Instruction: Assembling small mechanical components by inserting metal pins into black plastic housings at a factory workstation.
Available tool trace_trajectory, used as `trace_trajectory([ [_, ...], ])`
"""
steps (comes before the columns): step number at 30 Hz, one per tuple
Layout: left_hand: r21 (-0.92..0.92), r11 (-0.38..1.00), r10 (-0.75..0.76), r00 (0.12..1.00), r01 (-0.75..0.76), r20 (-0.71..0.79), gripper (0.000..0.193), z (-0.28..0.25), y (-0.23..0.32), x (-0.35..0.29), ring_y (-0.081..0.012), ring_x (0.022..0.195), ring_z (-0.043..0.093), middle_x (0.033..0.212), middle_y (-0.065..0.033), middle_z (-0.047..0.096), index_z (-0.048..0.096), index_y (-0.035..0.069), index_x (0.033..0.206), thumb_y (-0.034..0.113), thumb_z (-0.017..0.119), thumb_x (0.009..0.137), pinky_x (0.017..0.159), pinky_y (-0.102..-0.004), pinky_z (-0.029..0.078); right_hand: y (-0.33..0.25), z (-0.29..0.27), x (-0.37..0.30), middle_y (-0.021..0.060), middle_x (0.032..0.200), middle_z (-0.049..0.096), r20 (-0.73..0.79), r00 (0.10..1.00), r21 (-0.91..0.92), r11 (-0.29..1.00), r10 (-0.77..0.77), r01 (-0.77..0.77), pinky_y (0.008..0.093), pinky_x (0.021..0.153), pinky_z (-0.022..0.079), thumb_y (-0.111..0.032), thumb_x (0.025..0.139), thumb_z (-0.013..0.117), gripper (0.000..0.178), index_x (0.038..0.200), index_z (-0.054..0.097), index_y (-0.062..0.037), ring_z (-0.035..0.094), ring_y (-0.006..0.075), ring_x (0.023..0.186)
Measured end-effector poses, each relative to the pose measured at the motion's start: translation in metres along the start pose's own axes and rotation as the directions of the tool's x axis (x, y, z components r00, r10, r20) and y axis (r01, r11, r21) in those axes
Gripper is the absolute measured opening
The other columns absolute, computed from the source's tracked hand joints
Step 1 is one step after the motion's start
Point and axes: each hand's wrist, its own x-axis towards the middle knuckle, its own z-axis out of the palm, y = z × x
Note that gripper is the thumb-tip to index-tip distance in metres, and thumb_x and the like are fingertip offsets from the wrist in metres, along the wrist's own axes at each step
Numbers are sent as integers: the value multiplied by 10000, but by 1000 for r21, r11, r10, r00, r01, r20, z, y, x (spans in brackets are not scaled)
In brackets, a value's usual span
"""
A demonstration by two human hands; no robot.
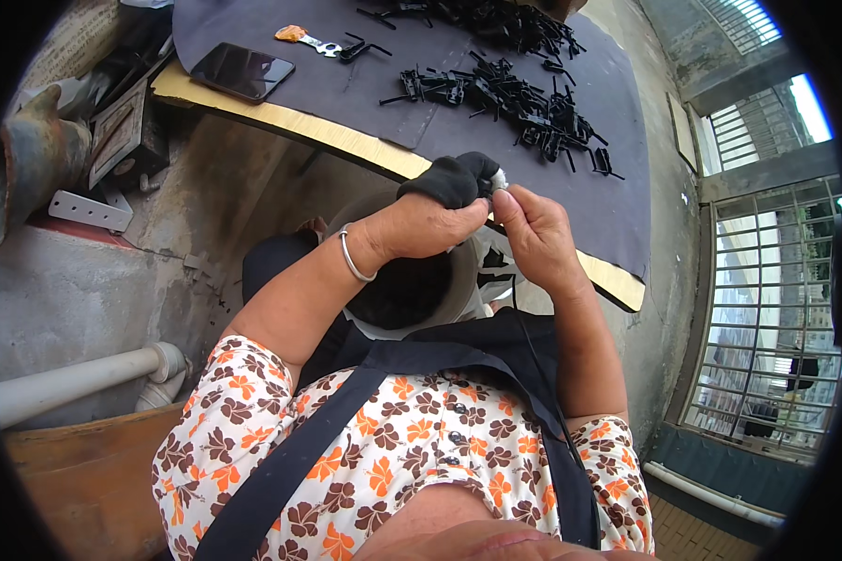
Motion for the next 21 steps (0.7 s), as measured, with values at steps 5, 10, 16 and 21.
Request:
trace_trajectory([
  [5,196,977,94,995,-89,-14,115,3,1,-3,-211,665,489,742,-111,531,485,-23,678,6,499,789,630,-325,421,8,15,2,-36,626,463,-72,996,-28,999,45,-47,226,548,361,-209,947,480,296,765,539,17,388,54,616],
  [10,411,887,216,976,-211,33,109,3,-2,-8,-253,676,512,750,-129,547,501,-19,686,11,530,787,643,-336,432,18,27,4,159,569,473,-162,987,24,1000,-12,16,326,509,390,-206,912,514,279,750,539,19,380,204,504],
  [16,430,892,179,982,-140,-53,105,6,8,-8,-300,779,573,837,-148,600,609,-10,806,82,557,809,702,-376,455,23,-14,2,-27,671,483,-27,999,7,1000,21,-21,195,593,366,-240,932,519,284,799,563,7,391,32,655],
  [21,633,705,219,947,-320,236,172,-13,9,-2,-305,764,572,849,-140,605,618,-6,855,129,516,824,721,-380,444,57,-46,38,172,849,641,-513,858,-640,671,-11,-374,403,694,477,-440,771,645,494,988,555,-5,616,323,773],
])
